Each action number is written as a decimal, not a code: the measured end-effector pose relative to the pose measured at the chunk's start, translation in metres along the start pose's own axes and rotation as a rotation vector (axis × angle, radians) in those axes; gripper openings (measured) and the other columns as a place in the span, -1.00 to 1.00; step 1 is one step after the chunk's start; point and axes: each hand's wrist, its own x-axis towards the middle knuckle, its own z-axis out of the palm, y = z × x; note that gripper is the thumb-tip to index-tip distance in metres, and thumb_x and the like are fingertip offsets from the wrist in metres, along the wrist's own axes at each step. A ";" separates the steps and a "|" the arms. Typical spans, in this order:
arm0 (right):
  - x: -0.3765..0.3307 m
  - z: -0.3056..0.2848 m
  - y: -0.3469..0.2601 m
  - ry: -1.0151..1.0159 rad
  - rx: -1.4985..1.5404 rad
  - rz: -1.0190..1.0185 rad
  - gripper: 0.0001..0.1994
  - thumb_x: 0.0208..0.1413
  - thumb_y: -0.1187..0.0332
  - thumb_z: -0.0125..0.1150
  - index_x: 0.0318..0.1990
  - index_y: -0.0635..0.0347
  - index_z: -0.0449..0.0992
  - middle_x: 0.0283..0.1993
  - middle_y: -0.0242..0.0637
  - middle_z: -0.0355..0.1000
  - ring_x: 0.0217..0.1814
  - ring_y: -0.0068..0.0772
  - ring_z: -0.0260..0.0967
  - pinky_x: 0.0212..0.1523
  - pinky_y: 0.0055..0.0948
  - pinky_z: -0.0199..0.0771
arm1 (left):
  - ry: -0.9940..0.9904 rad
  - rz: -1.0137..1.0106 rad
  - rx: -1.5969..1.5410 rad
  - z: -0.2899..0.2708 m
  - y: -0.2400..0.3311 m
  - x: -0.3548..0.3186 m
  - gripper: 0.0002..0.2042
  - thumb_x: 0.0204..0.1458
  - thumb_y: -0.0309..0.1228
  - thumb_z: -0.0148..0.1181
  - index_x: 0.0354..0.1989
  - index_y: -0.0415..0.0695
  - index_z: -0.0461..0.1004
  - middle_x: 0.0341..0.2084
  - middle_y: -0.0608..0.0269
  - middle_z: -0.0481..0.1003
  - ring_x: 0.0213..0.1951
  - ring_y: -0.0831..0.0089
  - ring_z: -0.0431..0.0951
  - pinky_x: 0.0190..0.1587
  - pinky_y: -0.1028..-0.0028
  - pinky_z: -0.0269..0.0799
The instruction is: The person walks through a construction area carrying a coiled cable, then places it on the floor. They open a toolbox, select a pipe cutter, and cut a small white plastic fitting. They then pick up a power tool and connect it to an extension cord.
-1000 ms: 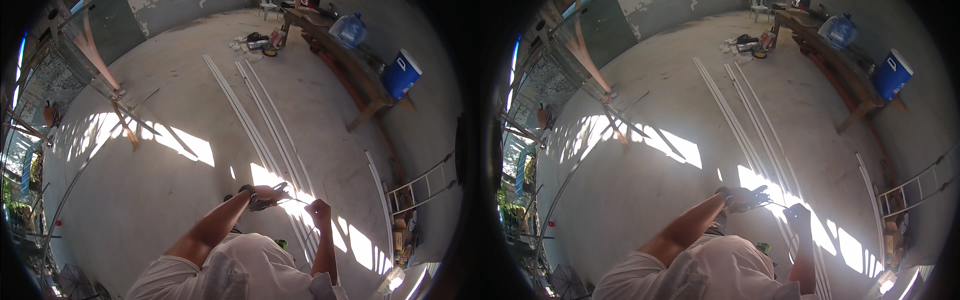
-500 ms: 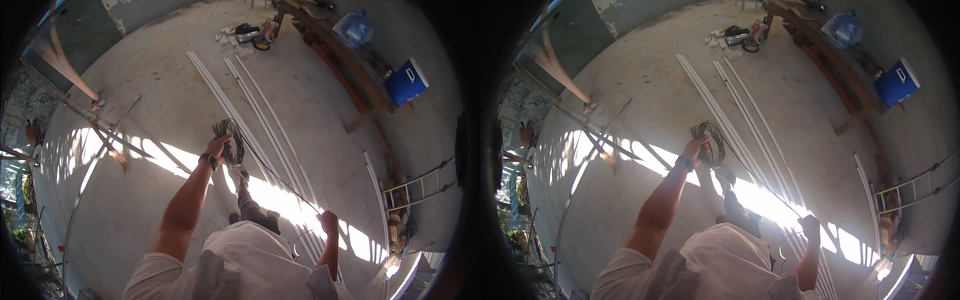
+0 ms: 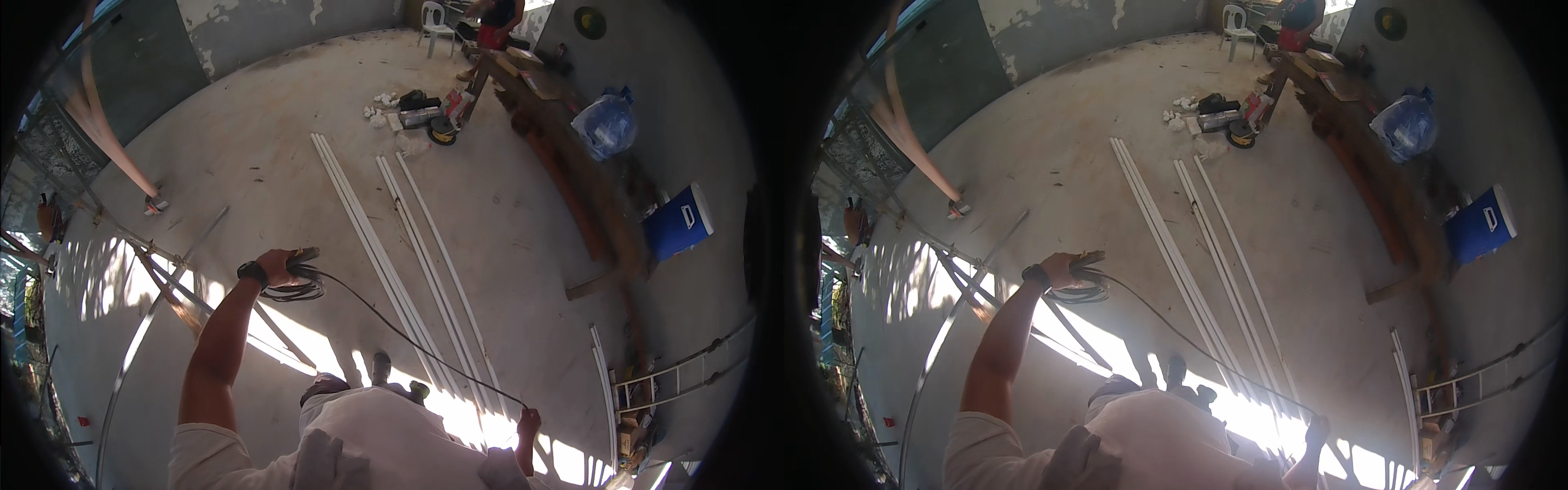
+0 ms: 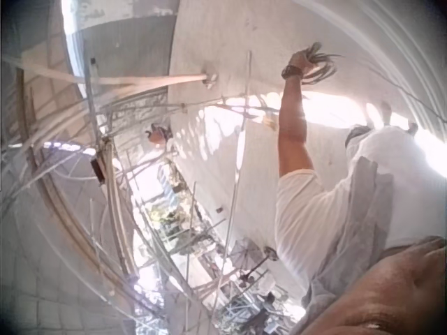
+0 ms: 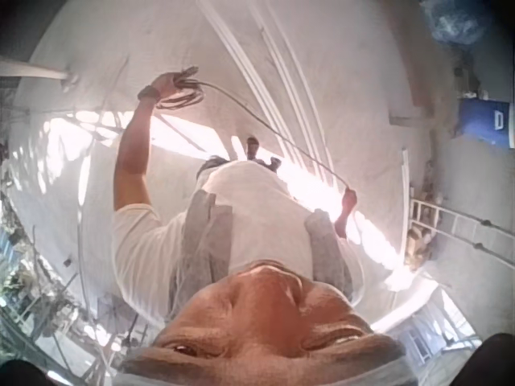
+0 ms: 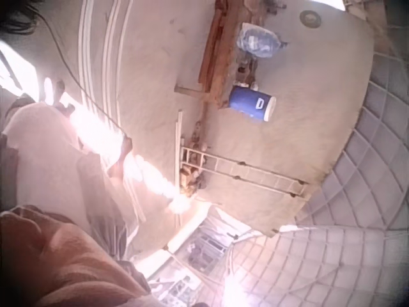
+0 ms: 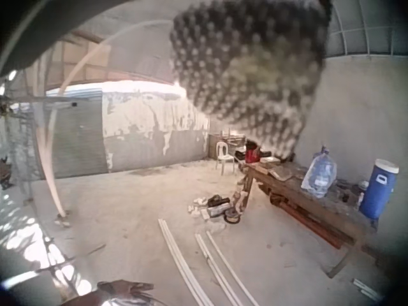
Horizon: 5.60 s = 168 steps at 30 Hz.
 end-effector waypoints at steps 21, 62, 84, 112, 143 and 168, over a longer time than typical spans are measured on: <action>-0.047 0.061 -0.381 0.165 -0.111 0.679 -0.73 0.19 0.21 0.24 -0.25 0.28 0.54 -0.35 -0.01 0.52 -0.32 0.02 0.50 -0.32 -0.05 0.43 | -0.160 -0.280 -2.167 -0.012 -0.231 0.296 -0.80 0.10 -0.34 0.38 -0.26 -0.11 0.48 -0.42 0.31 0.49 -0.29 0.31 0.59 -0.12 0.28 0.54; 0.291 0.475 -1.347 -1.035 0.437 -0.375 -0.65 0.03 0.09 0.42 -0.34 0.25 0.60 -0.44 -0.09 0.53 -0.39 -0.25 0.50 -0.31 -0.30 0.47 | -0.559 0.268 -0.231 -0.382 -0.532 0.638 -0.50 -0.16 -0.11 0.51 -0.10 -0.17 0.58 -0.34 0.10 0.64 -0.25 0.24 0.63 -0.11 0.30 0.51; 0.411 0.431 -1.355 -0.772 0.055 -0.112 -0.60 0.03 -0.03 0.37 -0.32 0.18 0.68 -0.35 -0.04 0.58 -0.20 0.02 0.56 -0.15 -0.14 0.53 | 0.047 -0.501 -1.774 -0.386 -0.618 0.864 -0.72 0.06 -0.27 0.45 -0.37 -0.07 0.41 -0.63 0.46 0.28 -0.62 0.56 0.28 -0.45 0.40 0.40; 0.335 0.690 -1.460 -0.819 -0.009 -0.062 -0.63 0.02 0.03 0.38 -0.19 0.15 0.64 -0.30 -0.14 0.55 -0.12 0.00 0.48 -0.08 -0.06 0.47 | -0.062 0.274 0.286 -0.550 -0.774 1.222 -0.55 0.00 -0.03 0.37 -0.19 -0.20 0.52 -0.38 -0.02 0.62 -0.21 0.00 0.61 -0.13 0.13 0.49; 0.333 0.619 -1.428 -0.687 0.272 0.459 -0.55 0.11 0.02 0.32 -0.02 0.20 0.61 -0.20 -0.02 0.62 -0.06 -0.04 0.58 0.02 -0.17 0.56 | -0.993 0.044 0.704 -0.466 -0.873 1.012 -0.23 0.06 0.13 0.24 0.35 -0.13 0.27 0.25 -0.06 0.38 0.28 0.03 0.36 0.32 0.10 0.30; 0.435 0.586 -1.301 -0.769 0.129 0.333 -0.65 0.23 0.03 0.09 -0.12 0.02 0.68 -0.04 -0.13 0.59 -0.03 0.03 0.55 0.03 -0.05 0.54 | -0.676 -0.564 -0.510 -0.436 -0.649 1.050 -0.50 0.14 -0.38 0.27 0.26 -0.19 0.37 0.00 -0.09 0.57 -0.04 0.22 0.63 0.10 0.16 0.54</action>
